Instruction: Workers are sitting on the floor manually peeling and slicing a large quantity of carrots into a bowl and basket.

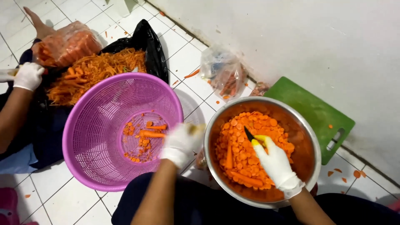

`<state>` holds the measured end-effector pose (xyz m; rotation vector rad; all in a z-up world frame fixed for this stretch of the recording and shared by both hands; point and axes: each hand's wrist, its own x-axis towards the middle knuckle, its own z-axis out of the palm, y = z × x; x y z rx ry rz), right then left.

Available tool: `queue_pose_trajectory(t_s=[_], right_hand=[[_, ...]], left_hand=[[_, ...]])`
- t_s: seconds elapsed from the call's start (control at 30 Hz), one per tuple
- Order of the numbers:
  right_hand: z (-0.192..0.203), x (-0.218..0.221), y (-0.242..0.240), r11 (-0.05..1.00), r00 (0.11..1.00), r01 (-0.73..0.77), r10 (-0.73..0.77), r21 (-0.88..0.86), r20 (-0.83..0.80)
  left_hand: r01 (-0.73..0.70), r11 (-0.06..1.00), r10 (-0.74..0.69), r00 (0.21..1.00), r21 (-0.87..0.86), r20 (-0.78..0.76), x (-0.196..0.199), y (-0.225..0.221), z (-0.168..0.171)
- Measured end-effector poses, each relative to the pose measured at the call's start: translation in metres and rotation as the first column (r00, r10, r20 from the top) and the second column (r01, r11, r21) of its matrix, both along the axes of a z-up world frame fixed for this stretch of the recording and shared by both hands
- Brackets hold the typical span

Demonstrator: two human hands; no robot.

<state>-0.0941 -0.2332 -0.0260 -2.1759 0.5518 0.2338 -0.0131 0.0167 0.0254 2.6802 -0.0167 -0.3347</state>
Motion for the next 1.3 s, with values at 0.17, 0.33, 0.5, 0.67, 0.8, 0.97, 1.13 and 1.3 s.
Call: queue_pose_trajectory(t_s=[0.17, 0.33, 0.5, 0.67, 0.8, 0.97, 1.13, 1.3], right_hand=[[0.010, -0.006, 0.024, 0.984, 0.975, -0.061, 0.095, -0.167, 0.199], [0.003, 0.013, 0.002, 0.991, 0.997, 0.017, -0.007, 0.130, -0.079], [0.019, 0.064, -0.114, 0.981, 0.993, 0.017, -0.038, -0.191, -0.108], [-0.069, 0.086, -0.256, 0.899, 0.905, 0.401, -0.358, -0.178, 0.229], [-0.152, 0.073, -0.297, 0.844, 0.978, 0.130, -0.197, -0.520, -0.076], [-0.155, 0.060, -0.263, 0.709, 0.969, 0.077, -0.220, -0.700, -0.116], [-0.124, 0.073, -0.259, 0.865, 0.886, 0.261, -0.391, -0.428, -0.250], [-0.105, 0.108, -0.285, 0.980, 0.956, 0.020, -0.076, -0.196, -0.284]], left_hand=[[0.037, 0.897, -0.204, 0.919, -0.441, -0.337, -0.021, -0.086, -0.049], [0.075, 0.903, -0.122, 0.989, -0.422, -0.087, -0.014, -0.109, -0.134], [0.037, 0.909, -0.125, 0.974, -0.414, -0.186, -0.003, -0.109, -0.115], [-0.037, 0.902, -0.091, 0.958, -0.431, -0.273, 0.005, -0.100, -0.085], [-0.052, 0.932, -0.067, 0.949, -0.360, -0.309, 0.016, -0.091, -0.079], [-0.063, 0.953, -0.042, 0.942, -0.296, -0.334, 0.020, -0.085, -0.079], [-0.049, 0.958, -0.041, 0.951, -0.283, -0.305, 0.007, -0.091, -0.065], [-0.023, 0.949, -0.037, 0.982, -0.315, -0.183, -0.005, -0.099, -0.082]])
